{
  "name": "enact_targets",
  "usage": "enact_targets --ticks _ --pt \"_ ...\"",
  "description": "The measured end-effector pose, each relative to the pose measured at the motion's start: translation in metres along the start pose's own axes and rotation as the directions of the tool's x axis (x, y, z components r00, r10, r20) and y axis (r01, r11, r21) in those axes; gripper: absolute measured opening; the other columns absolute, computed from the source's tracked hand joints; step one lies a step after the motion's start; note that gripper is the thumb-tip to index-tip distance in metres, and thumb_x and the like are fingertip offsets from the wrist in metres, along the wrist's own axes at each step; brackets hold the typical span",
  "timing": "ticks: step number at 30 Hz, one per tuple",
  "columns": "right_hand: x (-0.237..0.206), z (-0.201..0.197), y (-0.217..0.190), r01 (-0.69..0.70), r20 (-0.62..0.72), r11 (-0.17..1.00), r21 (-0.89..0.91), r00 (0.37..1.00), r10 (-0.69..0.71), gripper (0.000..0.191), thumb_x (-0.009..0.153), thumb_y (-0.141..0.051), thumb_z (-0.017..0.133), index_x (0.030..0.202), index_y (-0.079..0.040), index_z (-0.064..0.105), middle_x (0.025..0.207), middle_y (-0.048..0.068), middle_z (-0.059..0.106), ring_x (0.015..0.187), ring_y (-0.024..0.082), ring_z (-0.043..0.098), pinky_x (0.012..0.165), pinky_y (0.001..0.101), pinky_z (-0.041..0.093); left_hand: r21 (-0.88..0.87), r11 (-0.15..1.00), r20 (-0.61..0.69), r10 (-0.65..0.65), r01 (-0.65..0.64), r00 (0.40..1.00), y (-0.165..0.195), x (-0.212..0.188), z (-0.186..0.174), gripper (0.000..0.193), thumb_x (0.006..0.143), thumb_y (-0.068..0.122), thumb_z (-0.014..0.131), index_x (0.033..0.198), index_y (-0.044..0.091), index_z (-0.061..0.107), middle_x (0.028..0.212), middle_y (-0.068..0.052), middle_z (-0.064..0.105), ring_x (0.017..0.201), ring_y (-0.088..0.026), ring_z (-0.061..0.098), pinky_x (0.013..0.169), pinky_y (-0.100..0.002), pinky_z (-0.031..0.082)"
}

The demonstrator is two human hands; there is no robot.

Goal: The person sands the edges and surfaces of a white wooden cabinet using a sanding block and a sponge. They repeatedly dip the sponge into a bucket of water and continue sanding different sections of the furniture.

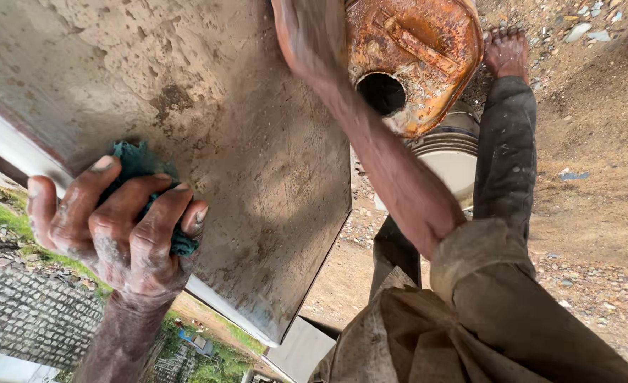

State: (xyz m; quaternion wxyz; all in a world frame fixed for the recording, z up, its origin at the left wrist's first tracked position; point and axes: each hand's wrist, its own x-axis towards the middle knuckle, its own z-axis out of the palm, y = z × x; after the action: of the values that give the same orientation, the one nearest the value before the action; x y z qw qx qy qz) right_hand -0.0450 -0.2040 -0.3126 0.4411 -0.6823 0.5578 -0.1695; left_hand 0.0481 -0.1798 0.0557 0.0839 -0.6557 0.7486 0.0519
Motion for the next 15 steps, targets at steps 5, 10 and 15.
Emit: enact_targets --ticks 5,10,15 --pt "-0.217 -0.058 -0.066 -0.209 0.317 0.84 0.5 0.947 0.046 0.09 0.112 -0.066 0.012 0.165 -0.002 -0.019 0.175 0.017 -0.026 0.164 0.035 -0.023 0.132 0.056 -0.012 -0.047 0.999 -0.041 -0.015 0.013 0.999 0.005 0.003 0.0 0.02 0.107 0.04 0.076 0.113 0.022 0.07 0.114 -0.001 0.067 0.127 -0.028 0.058 0.122 -0.061 0.029" --pt "-0.012 -0.005 -0.029 0.12 0.013 0.9 0.42 0.99 -0.137 0.078 0.115 -0.059 0.007 0.171 -0.007 -0.011 0.175 0.01 -0.018 0.166 0.027 -0.016 0.138 0.0463 -0.011 -0.043 0.998 -0.103 -0.046 0.041 0.994 0.007 -0.002 0.008 0.022 0.1 0.037 0.082 0.112 0.024 0.07 0.113 0.001 0.066 0.126 -0.027 0.058 0.121 -0.058 0.029" --pt "0.159 -0.038 -0.052 -0.234 0.339 0.754 0.614 0.941 0.015 0.074 0.112 -0.051 0.014 0.149 0.002 0.05 0.148 0.034 0.053 0.129 0.049 0.045 0.11 0.0584 0.044 -0.047 0.998 -0.109 -0.048 0.043 0.993 0.004 -0.01 0.014 0.024 0.1 0.036 0.083 0.115 0.024 0.068 0.115 0.001 0.066 0.128 -0.026 0.057 0.123 -0.057 0.028"
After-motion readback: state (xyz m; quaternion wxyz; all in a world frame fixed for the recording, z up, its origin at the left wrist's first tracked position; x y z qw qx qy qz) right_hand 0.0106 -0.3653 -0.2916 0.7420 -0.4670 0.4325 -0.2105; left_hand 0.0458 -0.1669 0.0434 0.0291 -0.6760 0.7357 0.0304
